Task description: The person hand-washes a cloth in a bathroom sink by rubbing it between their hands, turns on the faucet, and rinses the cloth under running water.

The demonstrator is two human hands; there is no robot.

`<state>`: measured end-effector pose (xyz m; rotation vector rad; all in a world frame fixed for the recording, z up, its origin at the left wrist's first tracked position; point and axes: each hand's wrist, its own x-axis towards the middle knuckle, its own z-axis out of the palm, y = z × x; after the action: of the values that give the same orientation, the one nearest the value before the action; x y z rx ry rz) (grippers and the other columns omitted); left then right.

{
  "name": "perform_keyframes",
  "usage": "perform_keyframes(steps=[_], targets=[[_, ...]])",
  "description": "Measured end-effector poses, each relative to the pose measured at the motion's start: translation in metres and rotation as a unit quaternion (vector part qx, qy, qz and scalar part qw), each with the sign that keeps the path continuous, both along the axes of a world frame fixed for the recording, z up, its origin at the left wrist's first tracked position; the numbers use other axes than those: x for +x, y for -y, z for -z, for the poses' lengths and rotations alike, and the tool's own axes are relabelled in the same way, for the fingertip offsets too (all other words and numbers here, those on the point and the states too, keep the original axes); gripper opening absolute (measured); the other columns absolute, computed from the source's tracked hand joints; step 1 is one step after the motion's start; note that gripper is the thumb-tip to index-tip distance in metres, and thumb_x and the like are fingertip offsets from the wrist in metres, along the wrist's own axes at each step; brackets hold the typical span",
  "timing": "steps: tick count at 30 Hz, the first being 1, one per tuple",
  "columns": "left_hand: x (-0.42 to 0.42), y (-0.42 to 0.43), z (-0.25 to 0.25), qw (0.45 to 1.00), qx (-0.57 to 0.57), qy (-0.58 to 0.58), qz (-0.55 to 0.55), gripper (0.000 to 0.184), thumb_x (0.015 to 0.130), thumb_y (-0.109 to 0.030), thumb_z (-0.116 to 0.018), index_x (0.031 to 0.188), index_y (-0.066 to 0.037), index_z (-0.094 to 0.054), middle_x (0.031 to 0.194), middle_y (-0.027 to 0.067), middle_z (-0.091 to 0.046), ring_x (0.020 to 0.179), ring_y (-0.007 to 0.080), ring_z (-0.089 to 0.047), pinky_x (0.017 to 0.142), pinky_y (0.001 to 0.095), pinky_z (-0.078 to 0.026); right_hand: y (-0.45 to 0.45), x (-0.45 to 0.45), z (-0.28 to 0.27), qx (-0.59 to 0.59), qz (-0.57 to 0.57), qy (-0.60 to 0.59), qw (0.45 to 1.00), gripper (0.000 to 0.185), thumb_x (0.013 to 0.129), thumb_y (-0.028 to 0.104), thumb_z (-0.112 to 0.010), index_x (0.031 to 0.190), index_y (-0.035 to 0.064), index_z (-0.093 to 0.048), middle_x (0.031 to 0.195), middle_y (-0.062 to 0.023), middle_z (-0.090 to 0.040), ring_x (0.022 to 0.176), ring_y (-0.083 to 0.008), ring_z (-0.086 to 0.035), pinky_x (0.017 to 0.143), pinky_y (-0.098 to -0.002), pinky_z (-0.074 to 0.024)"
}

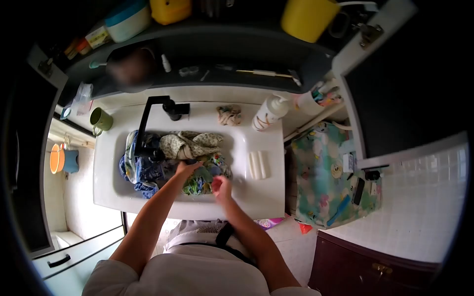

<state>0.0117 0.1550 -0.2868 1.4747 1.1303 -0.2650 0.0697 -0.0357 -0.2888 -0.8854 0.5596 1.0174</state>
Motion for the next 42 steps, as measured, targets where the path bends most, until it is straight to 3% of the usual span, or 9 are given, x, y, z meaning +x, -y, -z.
perform_keyframes(steps=[4, 8, 12, 17, 18, 19, 23, 33, 42], targets=[[-0.003, 0.008, 0.036, 0.956, 0.04, 0.256, -0.136, 0.032, 0.069, -0.025, -0.073, 0.086, 0.002, -0.064, 0.075, 0.0083, -0.064, 0.063, 0.017, -0.058, 0.059, 0.034, -0.045, 0.018, -0.016, -0.04, 0.029, -0.027, -0.049, 0.998, 0.014, 0.075, 0.018, -0.054, 0.07, 0.0054, -0.058, 0.056, -0.0027, -0.055, 0.047, -0.0132, -0.048, 0.043, -0.0279, -0.0355], [-0.003, 0.019, -0.031, 0.974, 0.154, -0.016, 0.167, 0.037, 0.067, -0.036, -0.07, 0.083, -0.003, -0.065, 0.075, 0.0146, -0.063, 0.067, 0.0245, -0.061, 0.063, 0.0344, -0.047, 0.025, -0.004, -0.071, -0.007, 0.015, 0.048, 0.999, 0.014, 0.078, 0.017, -0.052, 0.071, 0.0051, -0.057, 0.056, -0.0013, -0.054, 0.046, -0.0111, -0.048, 0.043, -0.0247, -0.0364], [-0.011, 0.051, -0.053, 0.816, 0.375, 0.104, 0.428, 0.017, 0.067, -0.022, -0.057, 0.074, -0.008, -0.064, 0.078, 0.0117, -0.061, 0.078, 0.0304, -0.059, 0.066, 0.041, -0.047, 0.004, 0.011, -0.119, -0.042, -0.033, 0.183, 0.982, 0.016, 0.08, 0.016, -0.052, 0.071, 0.0039, -0.056, 0.056, -0.0011, -0.053, 0.046, -0.0093, -0.046, 0.043, -0.022, -0.0355], [-0.028, 0.077, -0.07, 0.726, 0.379, 0.152, 0.554, 0.013, 0.064, -0.01, -0.053, 0.07, -0.007, -0.064, 0.075, 0.0111, -0.061, 0.072, 0.0295, -0.061, 0.061, 0.0404, -0.048, -0.058, 0.037, -0.112, -0.012, -0.278, 0.471, 0.837, 0.024, 0.079, 0.025, -0.055, 0.071, 0.0027, -0.059, 0.064, -0.006, -0.059, 0.055, -0.0143, -0.056, 0.052, -0.027, -0.0436], [-0.033, 0.084, -0.099, 0.708, 0.384, 0.149, 0.574, 0.011, 0.064, -0.009, -0.054, 0.068, -0.007, -0.063, 0.071, 0.0112, -0.061, 0.07, 0.0299, -0.062, 0.06, 0.0409, -0.048, -0.066, 0.035, -0.114, -0.196, -0.377, 0.597, 0.68, 0.031, 0.076, 0.034, -0.057, 0.074, 0.004, -0.061, 0.069, -0.0089, -0.062, 0.062, -0.0189, -0.059, 0.056, -0.0307, -0.0455], [-0.041, 0.089, -0.089, 0.709, 0.373, 0.179, 0.572, 0.011, 0.064, -0.01, -0.054, 0.069, -0.007, -0.063, 0.073, 0.0106, -0.061, 0.071, 0.0304, -0.061, 0.06, 0.0416, -0.048, -0.075, 0.034, -0.119, -0.362, -0.433, 0.682, 0.465, 0.039, 0.074, 0.044, -0.058, 0.076, 0.0052, -0.063, 0.074, -0.0118, -0.064, 0.068, -0.0235, -0.063, 0.059, -0.0345, -0.0474], [-0.066, 0.096, -0.097, 0.757, 0.334, 0.214, 0.52, 0.012, 0.064, -0.011, -0.053, 0.073, -0.009, -0.061, 0.079, 0.009, -0.059, 0.075, 0.03, -0.059, 0.062, 0.0415, -0.047, -0.089, 0.045, -0.067, -0.429, -0.588, 0.619, 0.294, 0.051, 0.074, 0.055, -0.053, 0.08, 0.0063, -0.067, 0.081, -0.0152, -0.064, 0.08, -0.0312, -0.062, 0.069, -0.0389, -0.0488], [-0.064, 0.07, -0.097, 0.847, 0.269, -0.065, 0.454, 0.064, 0.08, -0.061, -0.037, 0.078, -0.005, -0.066, 0.086, 0.0155, -0.063, 0.087, 0.0319, -0.059, 0.078, 0.0415, -0.045, -0.038, 0.037, -0.094, -0.151, -0.641, 0.631, 0.411, 0.034, 0.083, 0.033, -0.049, 0.068, 0.0051, -0.062, 0.071, -0.0159, -0.061, 0.068, -0.0336, -0.06, 0.062, -0.0443, -0.0465], [-0.037, 0.055, -0.127, 0.913, 0.069, 0.098, 0.389, 0.035, 0.076, -0.037, -0.054, 0.068, -0.004, -0.062, 0.065, 0.0107, -0.062, 0.06, 0.0223, -0.062, 0.055, 0.0345, -0.05, 0.013, 0.02, -0.094, -0.075, -0.72, 0.67, 0.166, 0.031, 0.083, 0.031, -0.046, 0.073, 0.007, -0.062, 0.072, -0.013, -0.063, 0.069, -0.0312, -0.061, 0.062, -0.0424, -0.0475]])
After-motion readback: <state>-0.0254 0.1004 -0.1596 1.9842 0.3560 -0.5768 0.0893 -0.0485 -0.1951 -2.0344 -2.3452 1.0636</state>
